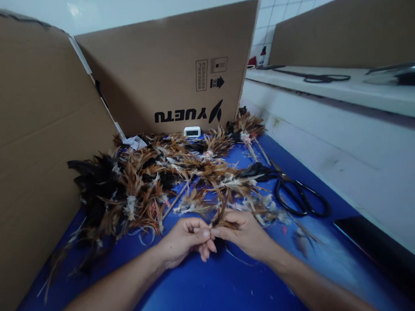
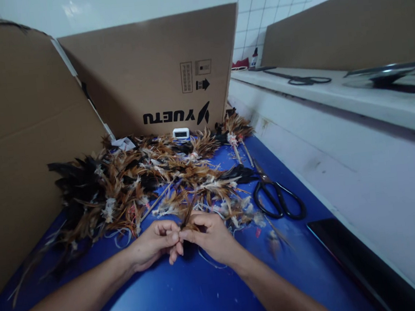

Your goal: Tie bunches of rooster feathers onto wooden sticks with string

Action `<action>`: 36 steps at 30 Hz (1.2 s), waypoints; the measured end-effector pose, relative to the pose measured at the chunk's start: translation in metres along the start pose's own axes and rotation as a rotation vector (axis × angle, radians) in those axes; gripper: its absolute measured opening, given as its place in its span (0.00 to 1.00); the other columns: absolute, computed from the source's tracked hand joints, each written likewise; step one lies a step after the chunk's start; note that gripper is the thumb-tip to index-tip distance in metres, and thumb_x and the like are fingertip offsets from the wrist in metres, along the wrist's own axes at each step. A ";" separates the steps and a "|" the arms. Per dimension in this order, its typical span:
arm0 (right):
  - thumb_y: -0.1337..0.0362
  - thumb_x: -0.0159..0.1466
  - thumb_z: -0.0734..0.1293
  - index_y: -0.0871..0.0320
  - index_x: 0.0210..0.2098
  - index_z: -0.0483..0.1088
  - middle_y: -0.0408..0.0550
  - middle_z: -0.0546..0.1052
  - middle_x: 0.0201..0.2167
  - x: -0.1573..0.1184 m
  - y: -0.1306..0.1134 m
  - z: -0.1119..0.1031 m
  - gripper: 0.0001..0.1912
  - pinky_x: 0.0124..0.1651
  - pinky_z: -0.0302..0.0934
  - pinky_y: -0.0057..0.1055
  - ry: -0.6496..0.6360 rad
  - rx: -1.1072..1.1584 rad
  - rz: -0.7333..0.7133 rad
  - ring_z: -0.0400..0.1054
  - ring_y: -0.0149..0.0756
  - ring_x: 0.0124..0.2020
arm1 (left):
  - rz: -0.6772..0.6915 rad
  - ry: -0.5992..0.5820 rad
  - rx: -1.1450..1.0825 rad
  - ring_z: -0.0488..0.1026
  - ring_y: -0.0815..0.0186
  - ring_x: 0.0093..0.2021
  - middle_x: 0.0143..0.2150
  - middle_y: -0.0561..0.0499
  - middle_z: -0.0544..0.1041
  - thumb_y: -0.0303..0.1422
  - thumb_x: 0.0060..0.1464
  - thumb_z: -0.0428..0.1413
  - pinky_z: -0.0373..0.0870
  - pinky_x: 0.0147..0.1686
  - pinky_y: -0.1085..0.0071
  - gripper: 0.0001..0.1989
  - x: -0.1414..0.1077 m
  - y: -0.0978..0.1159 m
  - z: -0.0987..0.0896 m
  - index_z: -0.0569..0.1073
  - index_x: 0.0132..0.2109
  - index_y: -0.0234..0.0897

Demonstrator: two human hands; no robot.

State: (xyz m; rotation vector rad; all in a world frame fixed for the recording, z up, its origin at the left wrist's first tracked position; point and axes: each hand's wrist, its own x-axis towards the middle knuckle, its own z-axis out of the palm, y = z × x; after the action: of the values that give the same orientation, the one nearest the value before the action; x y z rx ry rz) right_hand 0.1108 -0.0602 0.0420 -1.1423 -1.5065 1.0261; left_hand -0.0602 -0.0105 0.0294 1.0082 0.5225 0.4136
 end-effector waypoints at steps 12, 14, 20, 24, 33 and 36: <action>0.59 0.55 0.68 0.61 0.21 0.71 0.45 0.70 0.25 -0.003 -0.001 0.001 0.12 0.31 0.59 0.27 -0.022 -0.047 -0.065 0.64 0.30 0.28 | -0.040 -0.059 -0.043 0.70 0.72 0.18 0.24 0.47 0.76 0.34 0.45 0.61 0.67 0.18 0.78 0.12 -0.001 -0.002 -0.002 0.68 0.29 0.30; 0.59 0.56 0.68 0.60 0.24 0.72 0.45 0.71 0.25 -0.003 -0.002 0.000 0.10 0.31 0.60 0.27 -0.038 -0.041 -0.042 0.65 0.30 0.28 | -0.010 -0.032 -0.040 0.70 0.72 0.17 0.23 0.48 0.76 0.34 0.45 0.61 0.67 0.18 0.78 0.12 0.000 -0.002 -0.002 0.68 0.29 0.30; 0.58 0.55 0.67 0.58 0.33 0.71 0.45 0.75 0.28 0.006 -0.003 -0.030 0.11 0.33 0.62 0.29 0.245 -0.081 0.058 0.68 0.33 0.30 | 0.105 0.061 -0.038 0.67 0.74 0.17 0.22 0.50 0.74 0.33 0.47 0.60 0.66 0.18 0.77 0.10 0.001 0.001 0.000 0.68 0.29 0.30; 0.60 0.56 0.63 0.58 0.31 0.72 0.46 0.75 0.27 0.010 0.005 -0.068 0.09 0.32 0.60 0.29 0.530 -0.486 0.081 0.66 0.33 0.27 | 0.154 0.119 -0.042 0.66 0.74 0.17 0.23 0.51 0.74 0.34 0.48 0.59 0.63 0.18 0.78 0.10 0.001 0.003 0.001 0.68 0.28 0.31; 0.65 0.55 0.60 0.57 0.23 0.69 0.48 0.73 0.25 0.008 0.021 -0.084 0.08 0.35 0.56 0.30 0.238 -1.097 0.153 0.65 0.36 0.28 | 0.172 0.147 -0.008 0.65 0.75 0.18 0.23 0.51 0.73 0.35 0.48 0.59 0.63 0.19 0.77 0.11 0.001 0.003 0.000 0.68 0.30 0.31; 0.64 0.55 0.60 0.57 0.24 0.68 0.47 0.73 0.25 0.008 0.018 -0.081 0.07 0.34 0.56 0.30 0.217 -1.065 0.157 0.65 0.36 0.29 | 0.168 0.153 0.001 0.66 0.75 0.18 0.23 0.51 0.73 0.35 0.48 0.59 0.63 0.19 0.77 0.11 0.001 0.002 0.000 0.67 0.30 0.31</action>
State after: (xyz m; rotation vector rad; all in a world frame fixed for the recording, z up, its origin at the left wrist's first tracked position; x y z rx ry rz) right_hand 0.1923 -0.0430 0.0419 -2.0343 -1.8275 0.0933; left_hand -0.0595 -0.0085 0.0311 1.0301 0.5769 0.6443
